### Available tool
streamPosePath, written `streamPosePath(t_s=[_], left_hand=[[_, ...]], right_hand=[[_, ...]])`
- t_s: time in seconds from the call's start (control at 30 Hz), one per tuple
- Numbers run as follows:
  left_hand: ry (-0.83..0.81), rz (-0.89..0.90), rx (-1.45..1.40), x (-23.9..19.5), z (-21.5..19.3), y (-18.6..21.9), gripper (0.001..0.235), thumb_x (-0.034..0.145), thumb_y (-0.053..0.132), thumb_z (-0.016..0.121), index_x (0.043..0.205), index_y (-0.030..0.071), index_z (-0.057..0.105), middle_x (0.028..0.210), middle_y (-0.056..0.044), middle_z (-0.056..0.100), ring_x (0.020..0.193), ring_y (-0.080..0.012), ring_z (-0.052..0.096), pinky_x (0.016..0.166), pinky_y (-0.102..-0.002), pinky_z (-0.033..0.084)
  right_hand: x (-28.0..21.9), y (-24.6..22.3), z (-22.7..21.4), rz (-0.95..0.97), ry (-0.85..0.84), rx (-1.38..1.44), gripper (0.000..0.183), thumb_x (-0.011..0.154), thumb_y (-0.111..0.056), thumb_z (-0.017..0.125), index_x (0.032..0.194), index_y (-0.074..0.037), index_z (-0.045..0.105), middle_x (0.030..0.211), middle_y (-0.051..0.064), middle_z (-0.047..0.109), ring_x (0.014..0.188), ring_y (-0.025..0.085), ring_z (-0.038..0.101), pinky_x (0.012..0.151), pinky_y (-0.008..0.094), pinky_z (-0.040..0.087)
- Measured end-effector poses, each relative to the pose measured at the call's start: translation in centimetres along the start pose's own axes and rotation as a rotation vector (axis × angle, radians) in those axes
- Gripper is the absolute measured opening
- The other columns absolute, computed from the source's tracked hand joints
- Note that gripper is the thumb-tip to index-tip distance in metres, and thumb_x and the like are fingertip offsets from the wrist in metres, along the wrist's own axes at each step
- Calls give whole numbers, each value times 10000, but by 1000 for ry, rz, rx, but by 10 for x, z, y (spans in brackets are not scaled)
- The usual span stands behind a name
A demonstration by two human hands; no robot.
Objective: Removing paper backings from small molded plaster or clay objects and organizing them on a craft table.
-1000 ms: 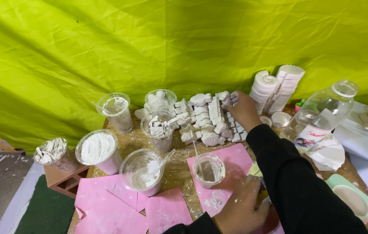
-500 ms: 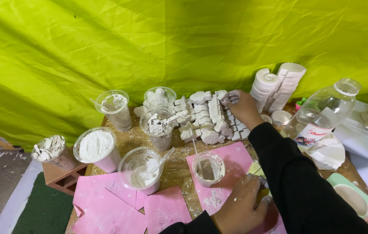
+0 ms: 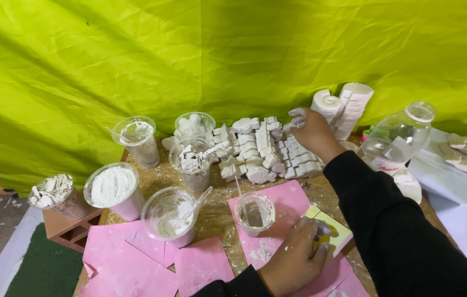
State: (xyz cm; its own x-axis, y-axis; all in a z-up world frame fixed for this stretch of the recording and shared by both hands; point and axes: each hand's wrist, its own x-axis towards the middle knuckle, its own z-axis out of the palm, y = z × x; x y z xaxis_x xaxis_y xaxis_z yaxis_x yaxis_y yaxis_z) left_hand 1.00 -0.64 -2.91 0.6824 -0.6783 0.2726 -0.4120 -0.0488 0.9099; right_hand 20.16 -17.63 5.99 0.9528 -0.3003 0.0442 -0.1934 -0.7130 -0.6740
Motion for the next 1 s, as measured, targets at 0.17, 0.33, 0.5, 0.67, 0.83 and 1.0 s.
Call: streamPosePath(t_s=[0.17,0.33,0.5,0.67,0.83,1.0], left_hand=[[22,10,0,2,2,-1,188,1017,157,538,1160,38,562,1138,-160,560,1068,-309,542,945,-430,450],[30,-25,9,3,-2,1,209,1019,187,518,1176,54,558,1121,-129,555,1070,-280,526,945,-412,442],[1,-87,-9,4,-4,6,215,1034,192,506,1199,77,582,1107,-107,555,1063,-253,528,941,-394,449],[28,-78,-92,4,-2,-8,185,1008,44,496,1182,92,541,1107,-101,569,1040,-227,526,918,-346,446],[74,7,-22,6,-2,-10,239,959,-8,424,1138,68,563,1086,-101,547,1046,-233,535,929,-353,431],[119,5,12,5,-3,-6,272,930,-17,467,1154,77,591,1080,-81,549,944,-192,559,796,-309,457]], right_hand=[[-22,-11,-26,-61,-54,-38,485,948,-164,663,1424,-125,577,1316,113,666,1184,276,646,948,394,518],[-28,-8,-47,-422,3,-406,443,941,-21,572,1382,-56,591,1206,158,652,1080,296,638,870,425,526],[-25,-3,-73,-988,69,-1105,502,799,66,679,1248,-158,672,972,51,687,878,270,662,752,421,567],[-106,-42,-81,-830,478,180,177,1046,-35,624,1216,2,654,1121,135,679,1038,233,636,936,353,506],[-203,-26,-101,-455,391,250,225,1037,-210,578,1181,-56,657,1169,82,707,1086,194,667,976,327,518],[-264,42,-81,-129,210,158,299,941,-287,607,1160,-142,750,1204,2,797,1197,154,710,1041,358,512]])
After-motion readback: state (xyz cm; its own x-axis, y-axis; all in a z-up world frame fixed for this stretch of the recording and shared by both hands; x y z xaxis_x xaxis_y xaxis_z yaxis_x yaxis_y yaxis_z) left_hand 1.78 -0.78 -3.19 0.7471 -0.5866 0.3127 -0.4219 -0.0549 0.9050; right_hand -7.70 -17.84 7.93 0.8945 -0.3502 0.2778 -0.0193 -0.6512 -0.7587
